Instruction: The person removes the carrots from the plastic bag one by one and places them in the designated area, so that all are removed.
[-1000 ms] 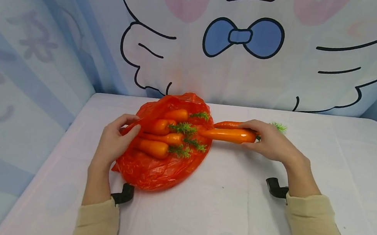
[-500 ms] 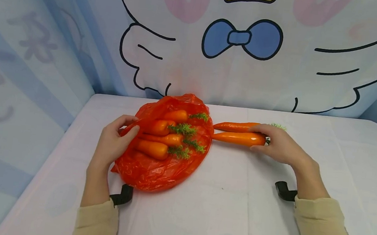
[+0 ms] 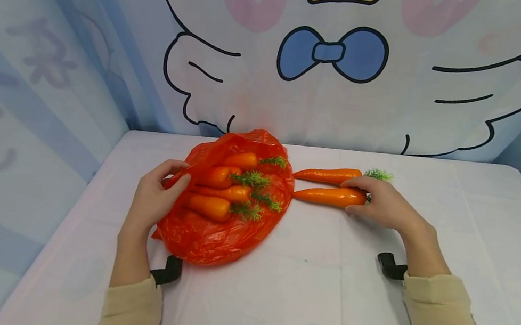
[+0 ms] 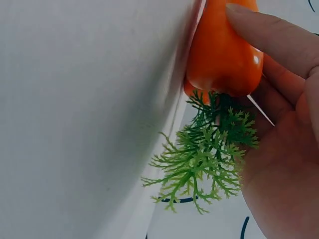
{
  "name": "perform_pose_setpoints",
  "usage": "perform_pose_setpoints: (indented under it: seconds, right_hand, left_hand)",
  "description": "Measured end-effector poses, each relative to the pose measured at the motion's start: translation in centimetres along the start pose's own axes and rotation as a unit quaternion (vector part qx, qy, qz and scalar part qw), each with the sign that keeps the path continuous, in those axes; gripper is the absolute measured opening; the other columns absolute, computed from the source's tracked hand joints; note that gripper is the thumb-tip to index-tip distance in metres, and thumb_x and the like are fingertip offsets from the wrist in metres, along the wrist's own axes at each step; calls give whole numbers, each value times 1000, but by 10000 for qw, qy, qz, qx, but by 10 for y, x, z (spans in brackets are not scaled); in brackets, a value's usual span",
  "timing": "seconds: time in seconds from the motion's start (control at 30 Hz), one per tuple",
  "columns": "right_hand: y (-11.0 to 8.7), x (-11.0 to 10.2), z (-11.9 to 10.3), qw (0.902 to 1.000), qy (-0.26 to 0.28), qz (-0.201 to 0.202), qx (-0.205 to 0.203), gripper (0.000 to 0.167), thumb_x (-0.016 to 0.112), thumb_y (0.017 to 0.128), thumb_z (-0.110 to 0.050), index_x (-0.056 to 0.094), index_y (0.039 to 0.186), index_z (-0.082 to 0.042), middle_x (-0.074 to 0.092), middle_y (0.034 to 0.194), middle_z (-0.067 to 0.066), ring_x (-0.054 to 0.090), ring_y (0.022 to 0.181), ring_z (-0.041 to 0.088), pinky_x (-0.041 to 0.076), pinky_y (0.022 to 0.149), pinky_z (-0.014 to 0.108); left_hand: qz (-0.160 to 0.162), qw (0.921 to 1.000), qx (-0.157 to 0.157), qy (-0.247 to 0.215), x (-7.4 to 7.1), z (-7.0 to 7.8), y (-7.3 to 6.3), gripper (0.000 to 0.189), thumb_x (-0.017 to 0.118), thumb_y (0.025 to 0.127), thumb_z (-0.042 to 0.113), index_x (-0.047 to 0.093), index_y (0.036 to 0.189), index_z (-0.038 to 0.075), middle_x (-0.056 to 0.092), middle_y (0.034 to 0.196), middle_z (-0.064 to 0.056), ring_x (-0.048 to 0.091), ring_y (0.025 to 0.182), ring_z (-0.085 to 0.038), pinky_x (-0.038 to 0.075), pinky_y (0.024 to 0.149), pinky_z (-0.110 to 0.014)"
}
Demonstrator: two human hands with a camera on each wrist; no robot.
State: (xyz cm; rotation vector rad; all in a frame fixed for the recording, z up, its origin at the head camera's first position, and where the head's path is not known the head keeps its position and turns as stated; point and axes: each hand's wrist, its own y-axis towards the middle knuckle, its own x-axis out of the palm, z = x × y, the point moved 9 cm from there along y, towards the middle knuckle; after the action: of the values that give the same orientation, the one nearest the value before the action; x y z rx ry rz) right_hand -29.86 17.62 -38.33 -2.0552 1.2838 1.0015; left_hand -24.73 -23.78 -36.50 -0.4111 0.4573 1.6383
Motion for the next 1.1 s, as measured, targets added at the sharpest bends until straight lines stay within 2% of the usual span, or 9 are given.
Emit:
perform_pose_setpoints:
  seconds: [0.43,0.63,0.97,1.1]
  right_hand:
    - [-4,1,2,9996,-114,-13,266,44,77,87,-5,64,129,-3,58,132,19,50,119,38,39,105,61]
    - [-6,-6,-4,9997,-94,122,206,42,76,87,-4,65,127,-3,59,132,19,48,123,39,37,106,61]
    - [-6,-8,-6,9997,-103,222,74,36,77,87,-1,66,121,-2,62,123,17,51,115,36,42,103,58]
    - [-7,-7,-3,9994,-120,248,190,34,75,87,-1,66,121,-2,61,123,17,51,113,36,42,102,58]
  left_hand:
    - [-32,10000,17,4,2,2,0,32,58,102,25,60,131,12,58,132,-12,52,121,-32,51,97,-50]
    - [-4,10000,60,79,1,3,0,31,58,102,25,60,130,12,58,132,-12,52,120,-32,52,97,-51]
    - [12,10000,35,84,0,4,0,31,59,102,25,60,131,11,58,132,-13,52,121,-33,51,97,-51]
    - [13,10000,46,52,1,5,0,31,59,102,24,60,130,12,58,132,-13,52,121,-32,52,96,-51]
